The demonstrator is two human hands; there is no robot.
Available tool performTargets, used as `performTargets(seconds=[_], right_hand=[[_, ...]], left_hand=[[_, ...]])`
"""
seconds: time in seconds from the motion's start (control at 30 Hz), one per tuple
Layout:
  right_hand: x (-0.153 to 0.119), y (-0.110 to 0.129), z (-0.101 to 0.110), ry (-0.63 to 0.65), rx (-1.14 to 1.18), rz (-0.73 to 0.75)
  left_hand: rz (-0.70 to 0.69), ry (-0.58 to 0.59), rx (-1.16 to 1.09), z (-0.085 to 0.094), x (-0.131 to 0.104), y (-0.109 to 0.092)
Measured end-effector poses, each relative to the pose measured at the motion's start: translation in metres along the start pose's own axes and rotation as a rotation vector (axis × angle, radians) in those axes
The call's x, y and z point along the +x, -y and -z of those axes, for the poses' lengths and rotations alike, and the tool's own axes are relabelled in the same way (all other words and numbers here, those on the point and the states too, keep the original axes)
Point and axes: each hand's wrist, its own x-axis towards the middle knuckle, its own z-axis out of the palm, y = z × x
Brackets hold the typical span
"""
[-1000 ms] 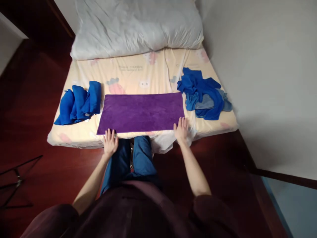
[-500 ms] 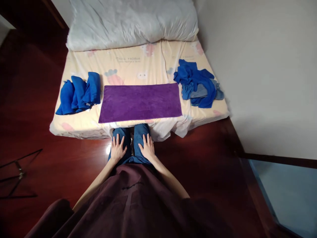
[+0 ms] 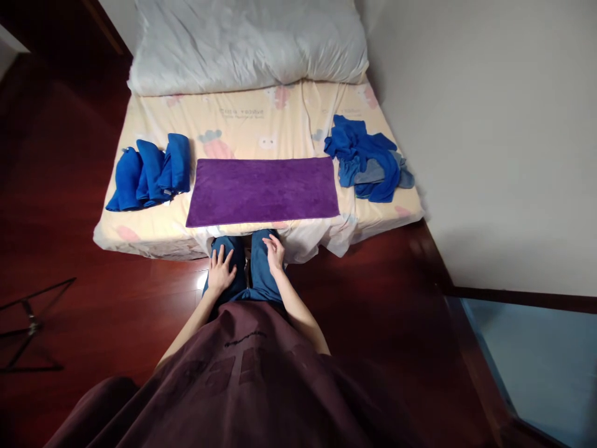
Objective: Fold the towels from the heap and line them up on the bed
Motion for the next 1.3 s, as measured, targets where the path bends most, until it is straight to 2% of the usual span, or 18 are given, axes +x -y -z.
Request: performTargets(seconds=[0.1,0.23,0.33,0.57,0.73,1.0,1.3], right_hand=[[0.021,0.002,-0.018,-0.041,0.352,-0.168],[0.039,0.003,-0.042,-0.059,0.522,-0.267],[0.047,0.0,-0.052,-0.017,0.55,-0.285],[0.063,-0.008,-0.052,0.044,0.563,-0.272],[0.074,-0.009,-0.06,-0.008,0.54,-0.248],[0.089,0.0,-0.071,-0.182,0.567,-0.381],[0.105,0.014,-0.068,-0.021,0.788,-0.514]], left_hand=[[0.002,-0.012,0.002,0.0,0.0,0.0],[0.007,-0.013,0.009,-0.001,0.0,0.0],[0.014,-0.013,0.009,-0.001,-0.001,0.0],[0.013,-0.008,0.014,-0.003,-0.001,0.003],[0.011,-0.005,0.015,-0.003,-0.001,0.003],[0.011,-0.004,0.021,-0.001,-0.001,0.002],[0.017,0.002,0.048,0.003,-0.001,-0.002]])
